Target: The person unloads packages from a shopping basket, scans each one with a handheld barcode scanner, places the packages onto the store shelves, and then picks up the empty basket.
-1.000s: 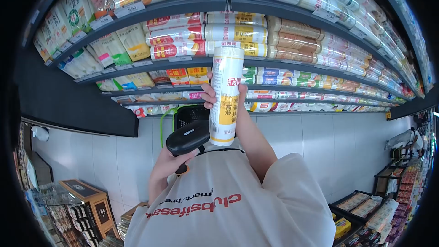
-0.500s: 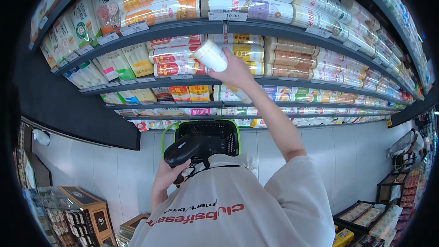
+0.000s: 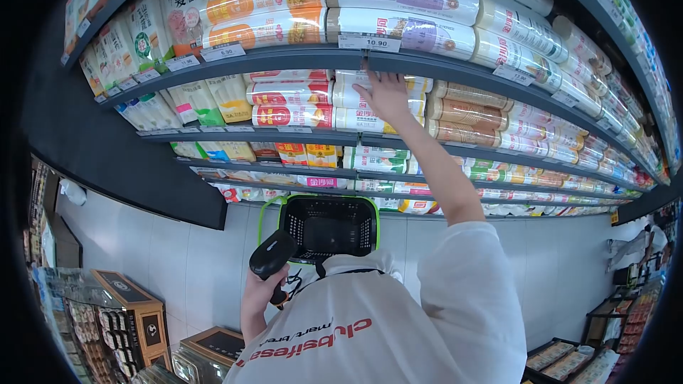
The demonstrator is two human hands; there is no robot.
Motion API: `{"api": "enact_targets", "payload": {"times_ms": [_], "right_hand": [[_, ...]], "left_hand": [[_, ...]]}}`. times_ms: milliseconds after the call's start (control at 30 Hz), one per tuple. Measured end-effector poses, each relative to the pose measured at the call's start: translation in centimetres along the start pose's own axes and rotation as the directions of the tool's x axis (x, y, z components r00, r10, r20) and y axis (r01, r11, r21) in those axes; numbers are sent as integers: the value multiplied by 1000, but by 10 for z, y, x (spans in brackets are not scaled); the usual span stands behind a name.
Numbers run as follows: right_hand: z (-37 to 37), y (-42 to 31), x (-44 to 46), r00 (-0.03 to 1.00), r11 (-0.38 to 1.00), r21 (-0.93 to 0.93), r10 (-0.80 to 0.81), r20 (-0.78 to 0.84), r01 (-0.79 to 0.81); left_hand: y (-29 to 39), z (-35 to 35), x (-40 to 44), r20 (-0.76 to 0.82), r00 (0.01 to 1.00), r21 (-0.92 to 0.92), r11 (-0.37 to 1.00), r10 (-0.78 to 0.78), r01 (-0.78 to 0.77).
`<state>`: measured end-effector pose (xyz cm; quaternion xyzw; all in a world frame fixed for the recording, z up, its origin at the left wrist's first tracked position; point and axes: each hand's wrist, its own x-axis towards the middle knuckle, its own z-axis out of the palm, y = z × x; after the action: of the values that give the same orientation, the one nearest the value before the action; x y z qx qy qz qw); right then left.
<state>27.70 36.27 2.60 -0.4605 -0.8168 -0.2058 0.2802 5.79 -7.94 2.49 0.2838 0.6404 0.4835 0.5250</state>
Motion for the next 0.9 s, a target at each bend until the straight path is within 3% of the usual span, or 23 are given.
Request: {"api": "enact_targets", "payload": {"times_ms": [100,200,300,400,433,533,633,700,733,800,833,867,900], "right_hand": [[2,-2,-11,993,993,122,8,-115,6],[5,5,-10,996,986,169,3,-93,13],[4,36,2,967,985,164,15,254,-58],[-43,63,9,863,937,181,185,470,-299],[-41,76,4,873,936,219,148,466,-276],[-29,65,-7,970,993,-34,113,215,-109],[-33,63,-6,882,979,11,177,436,-202],[-24,62,-24,961,978,140,116,249,-154],[-22,53,-37,984,970,206,99,149,-129],[-42,16,-76,987,802,595,133,-92,-53],[-47,-2,-111,984,757,637,180,13,-147],[-50,-9,-147,991,717,684,89,100,-134],[-55,-19,-191,946,710,649,77,315,-274]], "left_hand": [[4,12,2,-20,1000,-8,1000,-19,19],[8,23,5,2,1000,-14,1000,15,-15],[8,32,12,15,999,9,999,46,-46],[8,38,12,-1,999,59,998,36,-36],[8,40,12,-9,1000,68,997,27,-27],[8,48,15,-15,1000,117,993,9,-7],[11,58,7,-40,999,297,955,4,8],[33,65,-2,-88,995,447,891,-48,82],[26,59,-6,-119,993,481,875,12,47],[-12,37,-6,-158,978,557,830,137,-26],[-42,14,-11,-218,968,570,821,122,24],[-77,-12,-21,-272,958,590,801,86,96],[-106,-36,-38,-326,944,603,780,49,168]]}}
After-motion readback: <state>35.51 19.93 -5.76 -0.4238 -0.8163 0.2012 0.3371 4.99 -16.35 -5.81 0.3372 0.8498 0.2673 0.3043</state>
